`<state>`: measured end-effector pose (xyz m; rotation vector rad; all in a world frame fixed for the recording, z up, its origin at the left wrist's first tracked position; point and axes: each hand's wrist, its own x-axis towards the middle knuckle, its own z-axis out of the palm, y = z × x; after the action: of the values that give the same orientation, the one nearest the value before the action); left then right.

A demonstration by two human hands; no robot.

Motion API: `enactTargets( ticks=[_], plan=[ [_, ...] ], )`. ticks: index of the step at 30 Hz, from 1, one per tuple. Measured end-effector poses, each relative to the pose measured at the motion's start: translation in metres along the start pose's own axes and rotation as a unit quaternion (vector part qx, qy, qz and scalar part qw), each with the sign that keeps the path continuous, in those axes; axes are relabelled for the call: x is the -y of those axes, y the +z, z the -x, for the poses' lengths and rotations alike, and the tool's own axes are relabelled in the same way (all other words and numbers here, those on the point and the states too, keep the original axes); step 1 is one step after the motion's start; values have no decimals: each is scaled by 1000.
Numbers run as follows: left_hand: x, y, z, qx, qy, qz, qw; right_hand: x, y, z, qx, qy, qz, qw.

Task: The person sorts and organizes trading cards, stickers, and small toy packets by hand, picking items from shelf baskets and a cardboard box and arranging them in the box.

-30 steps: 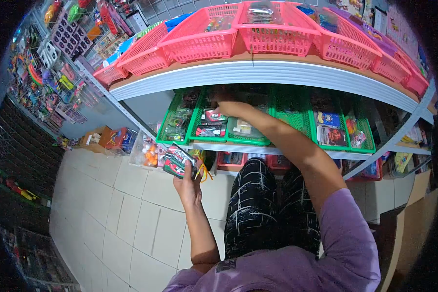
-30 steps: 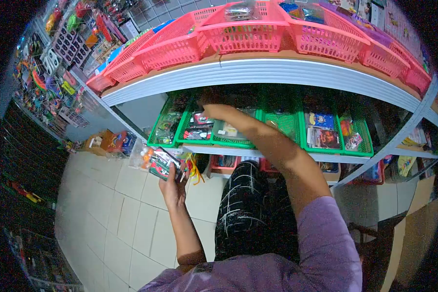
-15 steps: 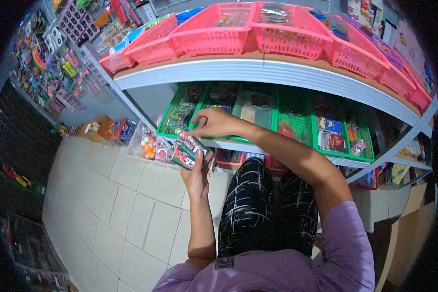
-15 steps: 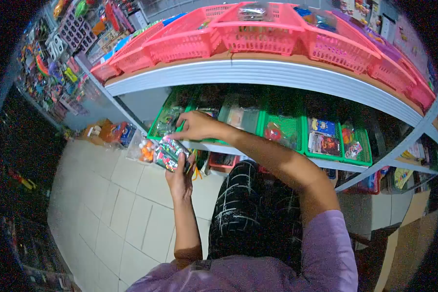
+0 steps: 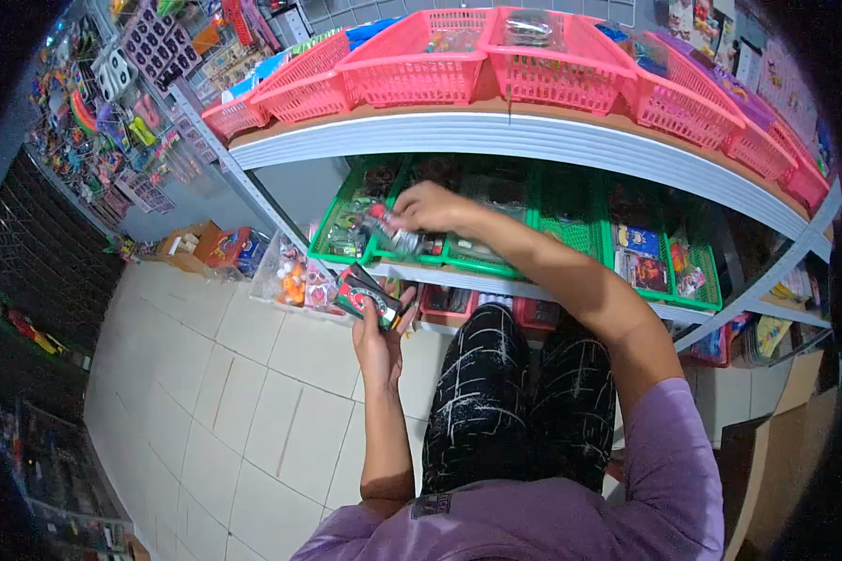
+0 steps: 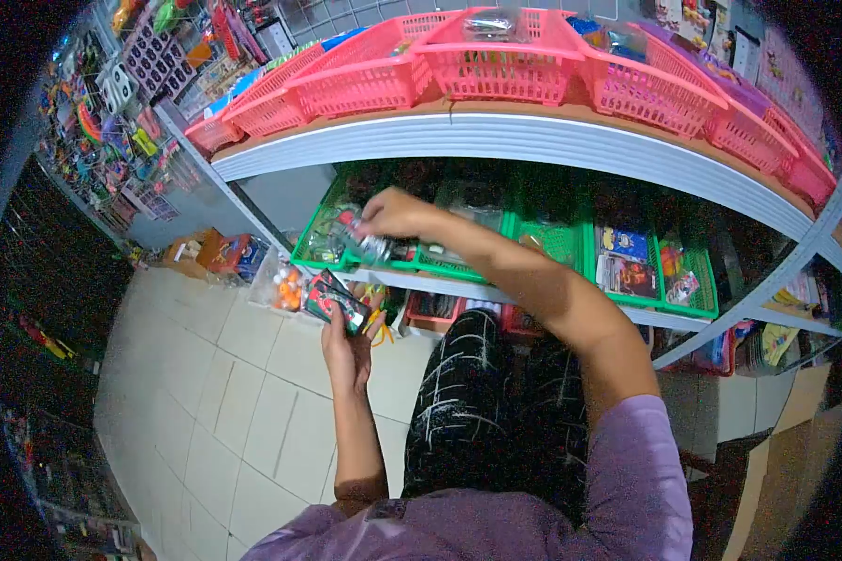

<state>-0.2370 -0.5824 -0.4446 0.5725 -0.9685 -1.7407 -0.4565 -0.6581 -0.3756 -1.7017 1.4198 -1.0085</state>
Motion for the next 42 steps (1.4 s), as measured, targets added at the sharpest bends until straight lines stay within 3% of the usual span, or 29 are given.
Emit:
enactTargets(
  ticks=[1,3,6,8,11,13,15,17,19,21,23,24,27,30,34,37,42],
  plan=[
    [3,-7,-3,5,4,4,1000,-51,-14,-35,-57,7,67,996],
    [2,-7,-2,-40,22,-24,999,-61,-41,-53,-135,-10,188,973],
    [0,-7,-2,-67,32,-18,997,-52,-71,-51,-179,-183,189,948],
    [3,-19,-5,-58,28,-18,998,-84,-66,-65,-303,-255,317,862],
    [3,-21,-7,-69,28,-9,997,-106,-55,-75,-191,-61,355,913],
    [4,-22,-7,-71,29,-15,997,-111,-35,-64,-212,-75,403,887],
    [4,-20,-6,-73,28,-14,997,-118,-25,-69,-331,-161,484,794],
    [2,-14,-3,-75,25,-7,997,-126,-21,-73,-322,-145,500,791],
    [0,-8,-2,-85,27,-2,996,-89,-26,-56,-183,-28,450,874],
    [1,-4,-2,-90,41,8,995,-56,-20,-44,-159,-47,359,918],
    [2,2,-2,-106,48,19,993,-9,-2,-22,-149,30,225,962],
    [4,5,-3,-118,52,25,991,9,2,-15,-114,-4,210,971],
    [9,10,-4,-117,56,43,991,24,22,-3,-6,-87,89,992],
    [11,15,-3,-118,62,47,990,26,36,13,79,-101,48,991],
    [16,9,-5,-98,57,16,993,20,44,20,120,-82,66,987],
    [16,10,-3,-78,40,-27,996,13,44,22,103,-81,71,989],
    [11,12,1,-93,12,37,995,2,21,6,56,-52,37,996]
  ],
)
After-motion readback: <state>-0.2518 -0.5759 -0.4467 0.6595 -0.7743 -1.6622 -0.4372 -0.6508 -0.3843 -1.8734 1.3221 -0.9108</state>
